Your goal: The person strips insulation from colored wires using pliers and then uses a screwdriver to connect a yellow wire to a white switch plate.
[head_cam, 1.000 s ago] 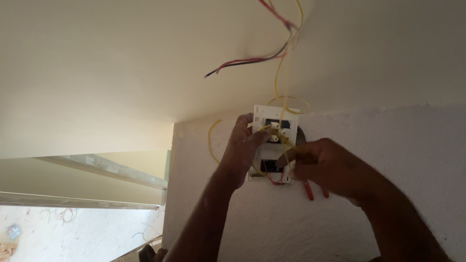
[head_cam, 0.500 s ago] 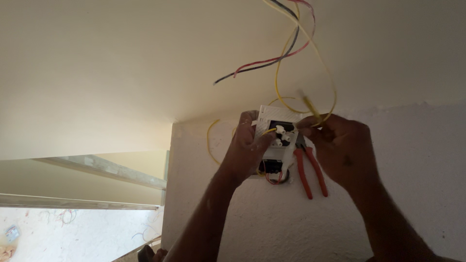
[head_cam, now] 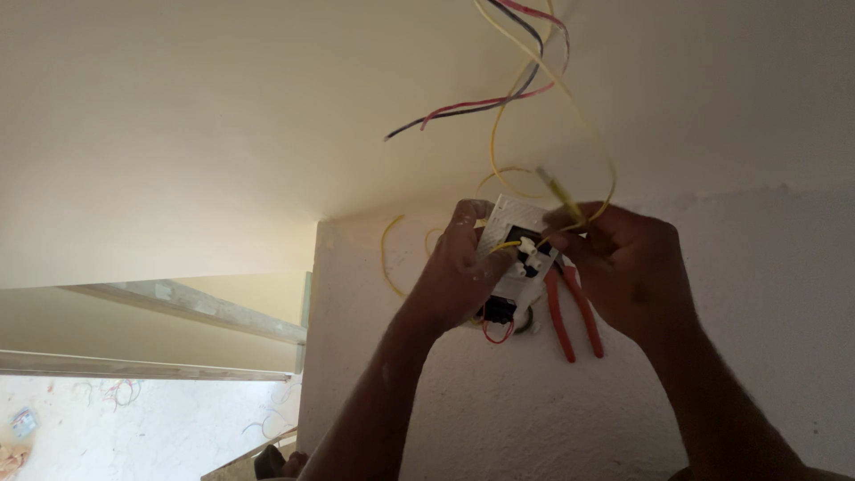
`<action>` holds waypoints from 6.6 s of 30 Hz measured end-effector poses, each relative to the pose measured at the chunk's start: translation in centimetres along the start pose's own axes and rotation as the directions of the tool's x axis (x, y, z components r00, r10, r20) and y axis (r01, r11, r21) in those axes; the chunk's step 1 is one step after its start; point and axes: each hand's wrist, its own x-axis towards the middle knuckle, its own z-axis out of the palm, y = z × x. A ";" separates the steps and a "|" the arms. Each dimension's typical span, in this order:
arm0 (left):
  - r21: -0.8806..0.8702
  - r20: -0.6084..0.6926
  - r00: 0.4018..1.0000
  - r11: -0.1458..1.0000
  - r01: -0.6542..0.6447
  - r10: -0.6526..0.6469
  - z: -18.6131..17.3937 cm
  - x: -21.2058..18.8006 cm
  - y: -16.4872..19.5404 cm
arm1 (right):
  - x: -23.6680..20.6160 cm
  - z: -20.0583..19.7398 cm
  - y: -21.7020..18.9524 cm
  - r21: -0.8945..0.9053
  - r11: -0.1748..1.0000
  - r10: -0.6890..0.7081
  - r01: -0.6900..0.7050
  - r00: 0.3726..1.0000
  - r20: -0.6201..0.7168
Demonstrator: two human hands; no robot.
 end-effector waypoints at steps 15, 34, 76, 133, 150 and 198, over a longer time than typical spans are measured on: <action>0.004 0.013 1.000 1.000 0.000 0.000 0.2 0.2 -0.7 | -0.2 0.5 -0.3 -0.055 0.988 -0.144 0.142 0.989 -0.027; -0.149 -0.013 0.998 0.987 0.059 -0.061 0.4 -0.1 -0.1 | 0.5 0.0 1.2 0.065 0.989 0.127 -0.133 0.987 0.094; -0.162 -0.082 0.994 0.985 0.061 -0.075 0.5 0.2 -0.8 | 0.5 0.8 0.6 0.023 0.939 0.337 -0.343 0.932 0.134; 0.155 -0.441 0.898 0.986 0.063 0.012 -1.8 1.2 -2.7 | -0.9 -1.6 -4.2 -0.603 0.767 0.413 -0.218 0.888 0.204; 0.240 -0.447 0.884 0.970 -0.029 0.137 -2.0 1.3 -3.4 | -1.1 -1.4 -4.2 -0.413 0.878 0.372 -0.240 0.886 0.277; 0.265 -0.410 0.908 0.964 0.031 0.083 -1.9 1.2 -3.7 | -1.1 -0.6 -2.8 -0.376 0.923 0.168 -0.082 0.965 0.203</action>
